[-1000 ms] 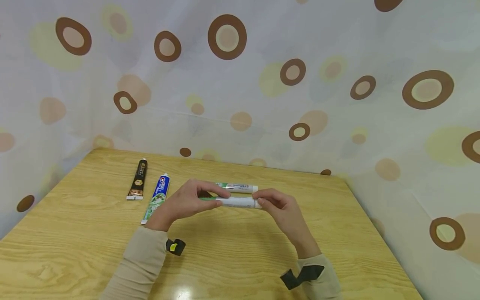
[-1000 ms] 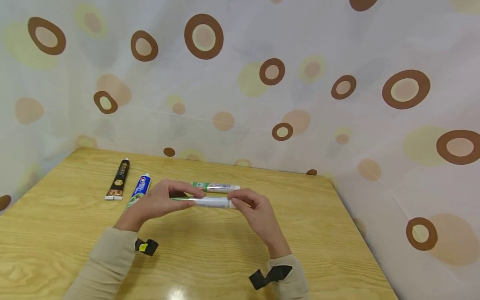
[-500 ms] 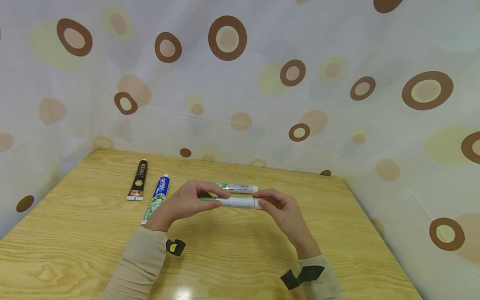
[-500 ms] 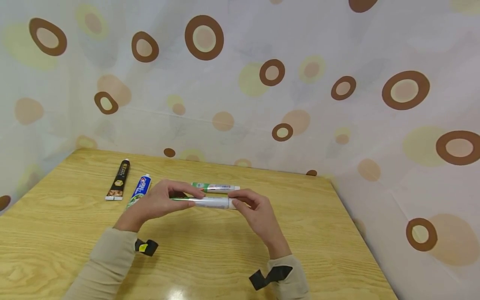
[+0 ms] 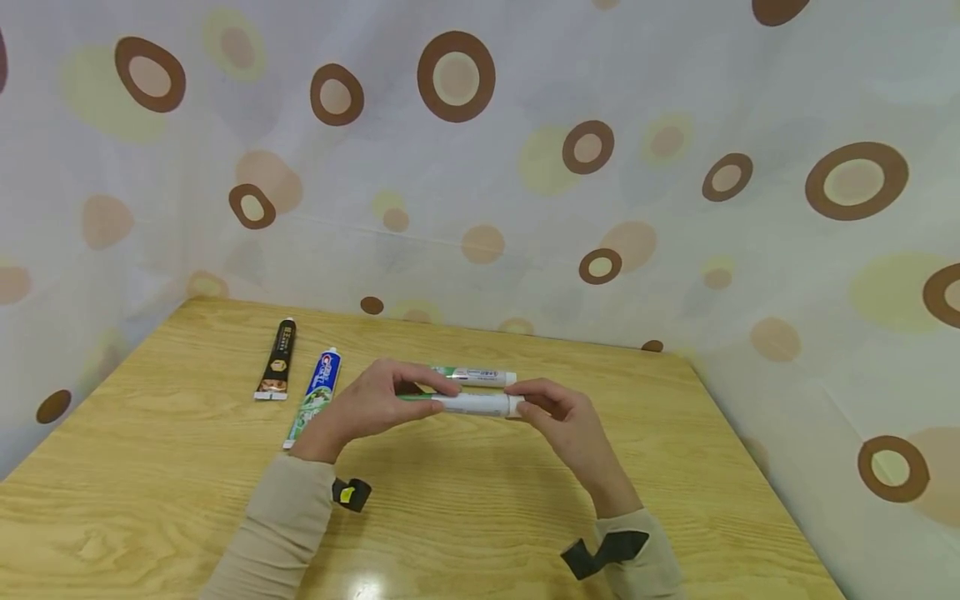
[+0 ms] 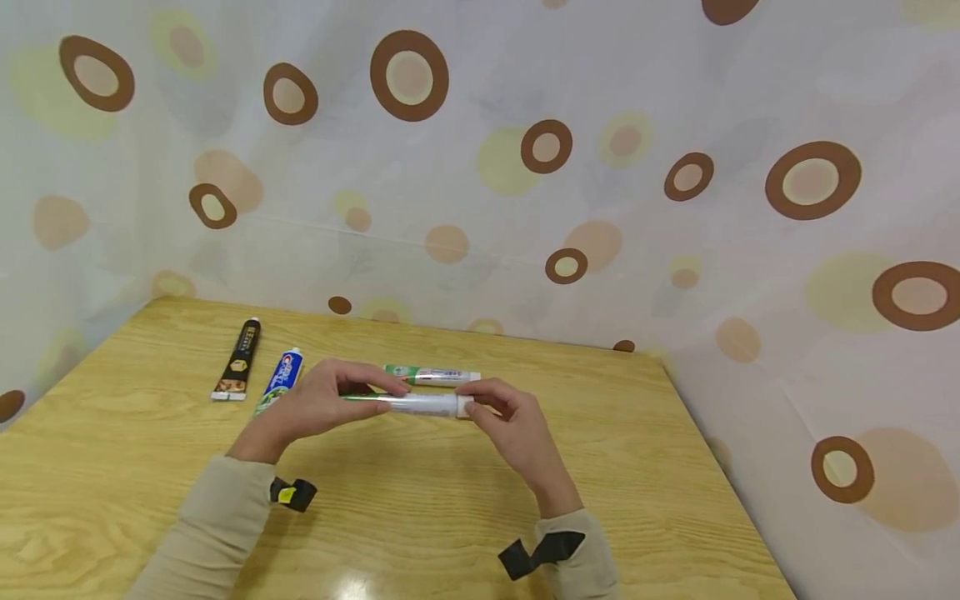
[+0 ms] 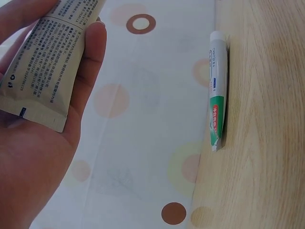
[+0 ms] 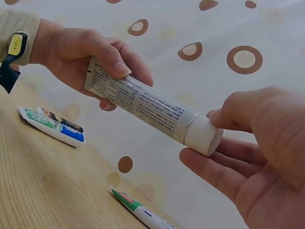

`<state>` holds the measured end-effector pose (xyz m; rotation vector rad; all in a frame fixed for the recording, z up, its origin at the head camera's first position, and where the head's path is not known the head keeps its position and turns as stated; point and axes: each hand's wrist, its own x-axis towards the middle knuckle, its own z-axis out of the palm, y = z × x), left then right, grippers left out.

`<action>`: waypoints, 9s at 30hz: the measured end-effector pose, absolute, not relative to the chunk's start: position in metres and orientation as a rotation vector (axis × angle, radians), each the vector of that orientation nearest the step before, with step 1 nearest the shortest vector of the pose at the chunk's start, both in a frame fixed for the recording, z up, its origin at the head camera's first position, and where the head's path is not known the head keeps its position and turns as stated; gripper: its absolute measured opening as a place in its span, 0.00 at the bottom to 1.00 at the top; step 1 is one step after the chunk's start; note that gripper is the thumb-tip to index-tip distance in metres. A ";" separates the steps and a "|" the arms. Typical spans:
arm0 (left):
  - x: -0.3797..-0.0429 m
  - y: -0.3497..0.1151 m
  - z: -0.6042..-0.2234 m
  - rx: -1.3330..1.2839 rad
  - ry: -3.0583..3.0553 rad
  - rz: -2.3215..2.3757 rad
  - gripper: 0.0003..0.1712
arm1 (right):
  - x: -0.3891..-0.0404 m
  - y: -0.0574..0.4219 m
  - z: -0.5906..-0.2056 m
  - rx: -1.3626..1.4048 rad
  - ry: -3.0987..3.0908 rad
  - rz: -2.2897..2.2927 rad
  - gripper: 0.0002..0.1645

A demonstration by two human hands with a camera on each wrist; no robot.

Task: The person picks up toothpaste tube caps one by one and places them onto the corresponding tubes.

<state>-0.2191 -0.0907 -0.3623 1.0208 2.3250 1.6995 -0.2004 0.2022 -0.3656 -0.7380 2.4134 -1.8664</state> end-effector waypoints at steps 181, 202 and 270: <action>-0.276 -0.070 -0.413 0.865 2.615 1.302 0.15 | -0.255 0.196 -0.422 -0.074 2.622 -1.896 0.10; -0.282 -0.056 -0.414 0.852 2.744 1.025 0.17 | -0.264 0.192 -0.439 -0.138 2.808 -1.730 0.12; -0.233 -0.170 -0.379 0.102 2.945 0.867 0.35 | -0.218 0.305 -0.393 -0.145 2.684 -1.355 0.20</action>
